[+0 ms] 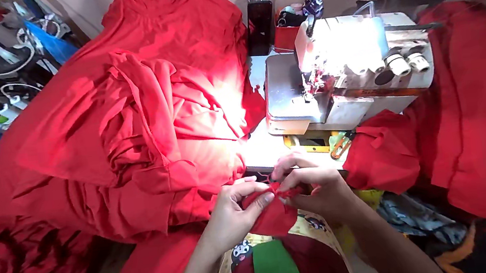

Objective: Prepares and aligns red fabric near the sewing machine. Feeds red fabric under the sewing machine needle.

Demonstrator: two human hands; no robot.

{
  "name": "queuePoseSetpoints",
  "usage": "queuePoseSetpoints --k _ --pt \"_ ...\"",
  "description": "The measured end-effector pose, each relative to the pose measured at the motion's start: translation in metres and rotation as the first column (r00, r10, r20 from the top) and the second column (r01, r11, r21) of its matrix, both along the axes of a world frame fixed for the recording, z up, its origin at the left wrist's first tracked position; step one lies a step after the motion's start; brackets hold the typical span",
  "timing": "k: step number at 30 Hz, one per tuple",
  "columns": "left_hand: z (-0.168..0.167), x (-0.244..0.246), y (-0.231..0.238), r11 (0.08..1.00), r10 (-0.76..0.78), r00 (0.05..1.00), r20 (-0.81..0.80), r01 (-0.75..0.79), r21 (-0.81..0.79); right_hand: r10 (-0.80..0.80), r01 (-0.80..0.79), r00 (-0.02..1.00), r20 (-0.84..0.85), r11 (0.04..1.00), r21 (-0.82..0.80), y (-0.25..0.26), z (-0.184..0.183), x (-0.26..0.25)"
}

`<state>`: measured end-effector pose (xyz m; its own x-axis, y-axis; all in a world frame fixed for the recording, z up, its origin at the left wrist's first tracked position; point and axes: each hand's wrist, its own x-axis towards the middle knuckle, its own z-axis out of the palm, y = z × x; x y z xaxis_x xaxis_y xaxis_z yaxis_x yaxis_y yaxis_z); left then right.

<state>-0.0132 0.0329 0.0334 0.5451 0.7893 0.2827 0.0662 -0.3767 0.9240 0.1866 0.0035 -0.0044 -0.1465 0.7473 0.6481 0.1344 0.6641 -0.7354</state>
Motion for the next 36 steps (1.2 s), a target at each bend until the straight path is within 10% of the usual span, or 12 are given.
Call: queuePoseSetpoints --k 5,8,13,16,20,25,27,30,36 --pt "-0.007 -0.009 0.01 0.991 -0.133 0.991 -0.002 0.133 0.017 0.167 -0.17 0.985 -0.039 0.921 -0.349 -0.007 0.008 0.001" --pt "-0.005 -0.012 0.013 0.969 -0.218 0.974 0.059 0.223 -0.104 0.183 -0.17 0.983 0.021 0.945 -0.281 -0.006 0.007 0.006" --pt "-0.033 -0.033 0.042 0.662 -0.672 0.582 0.458 0.749 0.019 0.465 -0.558 0.796 -0.387 0.811 -0.175 0.0 0.006 0.011" --pt "-0.027 -0.037 0.044 0.775 -0.619 0.785 0.037 0.601 0.197 0.425 -0.483 0.842 -0.331 0.869 -0.112 -0.003 0.015 0.01" --pt "-0.024 -0.009 0.018 0.88 -0.047 0.936 -0.349 0.204 0.429 -0.124 0.065 0.948 0.293 0.977 0.202 -0.012 0.03 0.0" --pt "-0.055 0.014 0.025 0.903 0.096 0.986 0.135 -0.143 0.405 -0.029 0.009 0.989 0.143 0.991 0.136 -0.019 0.03 0.003" --pt "-0.065 0.004 0.026 0.991 -0.123 0.927 0.353 0.097 0.09 0.243 -0.257 0.955 -0.172 0.964 -0.063 -0.018 0.024 0.009" --pt "-0.08 -0.012 0.034 0.68 -0.475 0.525 0.707 0.729 -0.084 0.487 -0.656 0.672 -0.558 0.741 -0.142 -0.011 0.015 0.008" --pt "-0.067 -0.034 0.032 0.798 -0.341 0.646 0.683 0.583 -0.153 0.51 -0.696 0.669 -0.541 0.686 -0.213 -0.001 0.011 0.001"
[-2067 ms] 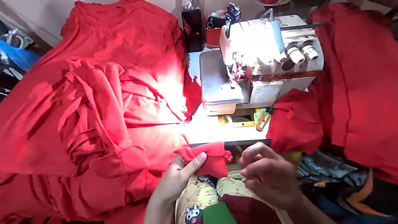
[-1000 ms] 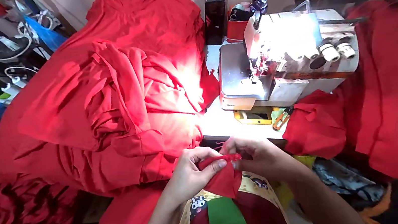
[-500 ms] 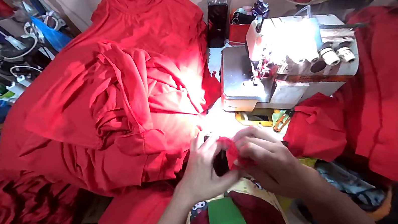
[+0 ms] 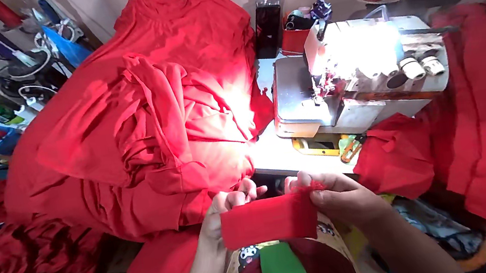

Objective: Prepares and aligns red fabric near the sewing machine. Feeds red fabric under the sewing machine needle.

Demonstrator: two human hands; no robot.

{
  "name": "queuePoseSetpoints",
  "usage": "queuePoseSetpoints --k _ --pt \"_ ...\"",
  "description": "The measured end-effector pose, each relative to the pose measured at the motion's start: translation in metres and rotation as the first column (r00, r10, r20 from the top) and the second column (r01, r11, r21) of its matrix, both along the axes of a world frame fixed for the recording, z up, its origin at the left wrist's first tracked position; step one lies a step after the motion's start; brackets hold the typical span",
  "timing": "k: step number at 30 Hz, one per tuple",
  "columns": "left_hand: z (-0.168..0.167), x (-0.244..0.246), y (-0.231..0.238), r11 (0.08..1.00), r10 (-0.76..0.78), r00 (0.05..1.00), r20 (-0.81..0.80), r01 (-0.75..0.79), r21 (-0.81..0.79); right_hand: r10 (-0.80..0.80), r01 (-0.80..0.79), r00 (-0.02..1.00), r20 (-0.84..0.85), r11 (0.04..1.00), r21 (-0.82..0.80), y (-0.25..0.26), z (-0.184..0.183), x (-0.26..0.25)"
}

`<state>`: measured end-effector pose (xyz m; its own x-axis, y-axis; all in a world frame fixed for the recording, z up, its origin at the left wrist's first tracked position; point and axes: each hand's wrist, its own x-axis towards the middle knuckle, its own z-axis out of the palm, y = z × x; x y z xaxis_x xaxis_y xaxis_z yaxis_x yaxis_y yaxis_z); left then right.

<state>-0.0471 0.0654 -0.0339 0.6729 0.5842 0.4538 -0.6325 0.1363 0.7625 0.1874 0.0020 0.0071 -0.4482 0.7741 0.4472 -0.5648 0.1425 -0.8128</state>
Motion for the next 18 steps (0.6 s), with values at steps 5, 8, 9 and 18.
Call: queuePoseSetpoints --k 5,8,9,18 --pt "0.002 -0.008 0.009 0.961 0.1 0.991 -0.09 -0.072 0.267 0.026 -0.025 1.0 0.006 0.998 -0.064 0.005 0.008 -0.001" --pt "0.019 -0.016 0.004 0.997 -0.034 0.998 0.061 0.03 0.068 -0.021 0.04 0.994 0.109 0.984 -0.173 0.009 0.009 -0.004" --pt "0.019 -0.015 0.004 0.993 -0.028 0.996 -0.079 0.037 0.109 -0.027 0.045 0.993 0.118 0.988 -0.148 0.009 0.01 -0.004" --pt "0.061 -0.092 -0.037 0.71 0.59 0.697 -0.407 -0.209 0.672 -0.072 -0.043 0.907 0.414 0.964 0.261 0.032 0.018 -0.042"
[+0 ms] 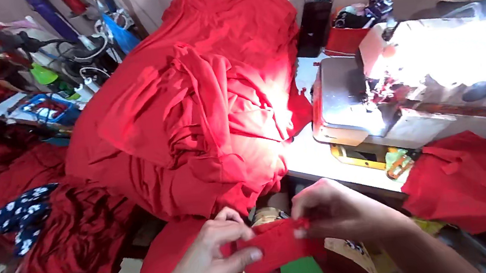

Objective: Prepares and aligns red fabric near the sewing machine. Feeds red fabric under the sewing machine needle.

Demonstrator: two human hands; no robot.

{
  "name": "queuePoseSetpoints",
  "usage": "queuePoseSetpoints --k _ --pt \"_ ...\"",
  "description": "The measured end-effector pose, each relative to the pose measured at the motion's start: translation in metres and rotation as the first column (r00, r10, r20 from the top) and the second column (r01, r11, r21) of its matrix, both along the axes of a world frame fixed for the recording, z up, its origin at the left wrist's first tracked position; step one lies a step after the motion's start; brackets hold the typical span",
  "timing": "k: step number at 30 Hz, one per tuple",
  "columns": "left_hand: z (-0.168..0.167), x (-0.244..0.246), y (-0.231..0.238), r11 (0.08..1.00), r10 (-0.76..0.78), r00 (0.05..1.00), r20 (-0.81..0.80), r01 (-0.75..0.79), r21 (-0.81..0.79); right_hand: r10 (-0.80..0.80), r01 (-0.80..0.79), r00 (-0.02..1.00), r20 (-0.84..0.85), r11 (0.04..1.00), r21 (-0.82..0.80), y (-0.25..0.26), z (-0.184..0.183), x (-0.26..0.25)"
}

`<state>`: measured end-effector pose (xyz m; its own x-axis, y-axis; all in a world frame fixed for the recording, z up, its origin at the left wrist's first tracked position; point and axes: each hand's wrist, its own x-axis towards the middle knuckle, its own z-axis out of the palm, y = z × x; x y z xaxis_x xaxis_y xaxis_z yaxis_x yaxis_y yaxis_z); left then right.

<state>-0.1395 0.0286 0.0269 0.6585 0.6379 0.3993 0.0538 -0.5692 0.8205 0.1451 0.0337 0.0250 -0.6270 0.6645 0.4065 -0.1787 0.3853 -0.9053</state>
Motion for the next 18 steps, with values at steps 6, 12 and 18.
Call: queuePoseSetpoints --k 6,12,18 --pt "0.033 -0.04 0.037 0.831 0.45 0.892 -0.05 -0.397 0.39 -0.481 0.431 0.867 0.13 0.855 0.289 0.056 0.013 -0.07" --pt "0.045 -0.032 0.08 0.847 0.427 0.828 -0.363 -0.225 0.482 -0.494 0.425 0.801 0.338 0.867 0.26 0.066 0.015 -0.08" --pt "0.047 -0.035 0.085 0.884 0.36 0.832 -0.422 -0.158 0.441 -0.518 0.458 0.827 0.219 0.847 0.271 0.061 0.008 -0.078"
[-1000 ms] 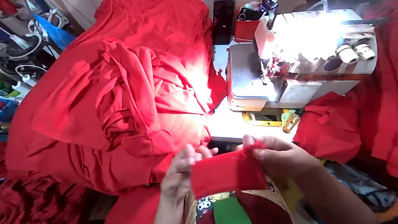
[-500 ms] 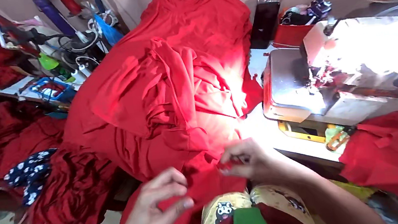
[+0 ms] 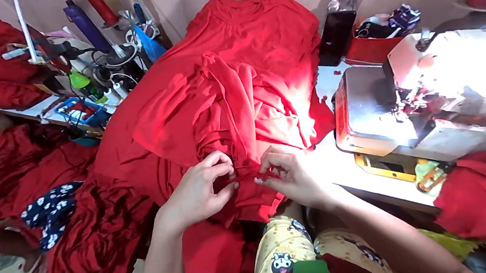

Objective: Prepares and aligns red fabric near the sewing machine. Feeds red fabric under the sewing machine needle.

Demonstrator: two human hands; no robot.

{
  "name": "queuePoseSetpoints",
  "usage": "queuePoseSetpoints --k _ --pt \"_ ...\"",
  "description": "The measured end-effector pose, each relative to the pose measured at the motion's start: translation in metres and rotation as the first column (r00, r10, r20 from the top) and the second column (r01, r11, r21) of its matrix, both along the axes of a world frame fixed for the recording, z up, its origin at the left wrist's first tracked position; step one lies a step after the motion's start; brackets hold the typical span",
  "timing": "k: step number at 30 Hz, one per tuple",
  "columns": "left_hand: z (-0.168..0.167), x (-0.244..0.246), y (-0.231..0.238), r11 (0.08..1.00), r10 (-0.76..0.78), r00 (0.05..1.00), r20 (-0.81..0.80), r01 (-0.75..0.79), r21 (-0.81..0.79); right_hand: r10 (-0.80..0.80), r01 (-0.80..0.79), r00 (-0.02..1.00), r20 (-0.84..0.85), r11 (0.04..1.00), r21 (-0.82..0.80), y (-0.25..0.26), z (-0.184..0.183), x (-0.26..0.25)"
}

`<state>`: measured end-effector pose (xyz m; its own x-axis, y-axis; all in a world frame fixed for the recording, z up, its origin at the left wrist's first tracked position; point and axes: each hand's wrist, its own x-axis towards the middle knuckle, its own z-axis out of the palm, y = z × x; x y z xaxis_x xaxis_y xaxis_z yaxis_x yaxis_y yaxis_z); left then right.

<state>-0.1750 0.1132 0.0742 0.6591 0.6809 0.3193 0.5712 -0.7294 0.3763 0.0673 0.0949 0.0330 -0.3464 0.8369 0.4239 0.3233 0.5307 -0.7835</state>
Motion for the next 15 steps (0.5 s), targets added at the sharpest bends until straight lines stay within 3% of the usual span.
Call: queuePoseSetpoints --k 7,12,15 --pt "0.011 -0.003 -0.01 0.98 -0.136 0.979 0.153 0.155 -0.122 -0.026 0.034 0.997 -0.071 0.992 0.121 -0.011 0.001 0.006" --pt "0.017 0.003 -0.029 0.982 -0.156 0.957 0.246 0.177 -0.069 -0.057 0.069 0.997 -0.048 0.948 0.311 -0.028 0.01 0.018" --pt "0.021 0.012 -0.038 0.978 -0.2 0.939 0.278 0.209 0.0 -0.055 0.012 0.995 0.078 0.883 0.469 -0.04 0.022 0.027"
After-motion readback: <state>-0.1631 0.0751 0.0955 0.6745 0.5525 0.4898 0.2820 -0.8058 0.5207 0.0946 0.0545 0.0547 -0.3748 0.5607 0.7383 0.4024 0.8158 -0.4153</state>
